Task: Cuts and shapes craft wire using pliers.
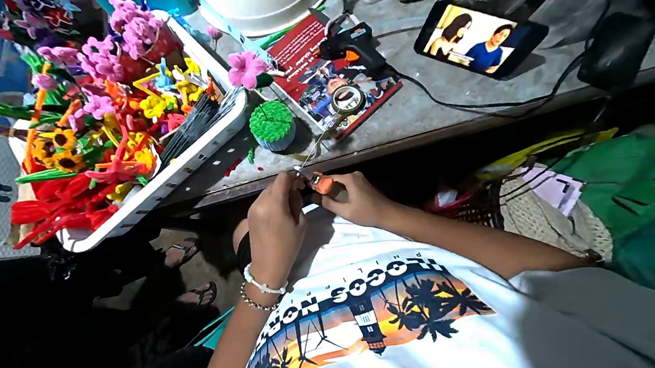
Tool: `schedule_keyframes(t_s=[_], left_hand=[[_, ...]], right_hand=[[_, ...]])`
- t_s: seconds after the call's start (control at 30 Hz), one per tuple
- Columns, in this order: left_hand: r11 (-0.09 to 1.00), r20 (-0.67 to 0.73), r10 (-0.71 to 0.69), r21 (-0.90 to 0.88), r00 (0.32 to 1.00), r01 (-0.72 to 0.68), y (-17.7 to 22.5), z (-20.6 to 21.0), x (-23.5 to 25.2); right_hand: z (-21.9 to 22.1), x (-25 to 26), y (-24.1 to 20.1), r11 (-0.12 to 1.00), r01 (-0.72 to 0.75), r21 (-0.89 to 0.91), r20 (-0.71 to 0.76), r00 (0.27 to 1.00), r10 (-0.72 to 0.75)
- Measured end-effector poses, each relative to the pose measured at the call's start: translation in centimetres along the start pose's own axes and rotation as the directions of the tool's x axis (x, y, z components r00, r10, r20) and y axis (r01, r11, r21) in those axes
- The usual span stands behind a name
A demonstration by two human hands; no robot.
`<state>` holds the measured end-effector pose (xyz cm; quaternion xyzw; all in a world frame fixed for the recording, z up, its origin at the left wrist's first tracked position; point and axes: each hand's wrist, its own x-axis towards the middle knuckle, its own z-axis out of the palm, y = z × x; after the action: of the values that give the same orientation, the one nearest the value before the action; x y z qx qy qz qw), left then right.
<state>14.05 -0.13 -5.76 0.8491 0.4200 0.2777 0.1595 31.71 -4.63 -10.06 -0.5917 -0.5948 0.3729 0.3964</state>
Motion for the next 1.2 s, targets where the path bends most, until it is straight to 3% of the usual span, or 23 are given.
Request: schedule_keyframes(t_s=[0.33,0.43,0.63,1.2], left_hand=[[0.996,0.033,-0.032,0.088,0.999,0.029,0.5,1.2,0.3],[0.992,0.079,-0.093,0.090,0.993,0.086,0.1,1.0,0.6],[0.983,0.205,-0.182,0.020,0.962,0.182,-1.3,0.9,0.6],[0.966,0.185,-0.124,-0.201,0.975,0.161,-5.2,3.4,0.0]], right_hand=[[0.8,0.0,0.9,0.964,-0.223,0.142,0.094,0.973,0.211],[-0.2,0.9,0.6,0.948,-0.302,0.103,0.208,0.938,0.276],[-0.7,2.7,1.3,0.779,-0.552,0.297,0.356,0.821,0.446],[-0.5,1.8,2.3,0.922,-0.251,0.294,0.287,0.943,0.166]])
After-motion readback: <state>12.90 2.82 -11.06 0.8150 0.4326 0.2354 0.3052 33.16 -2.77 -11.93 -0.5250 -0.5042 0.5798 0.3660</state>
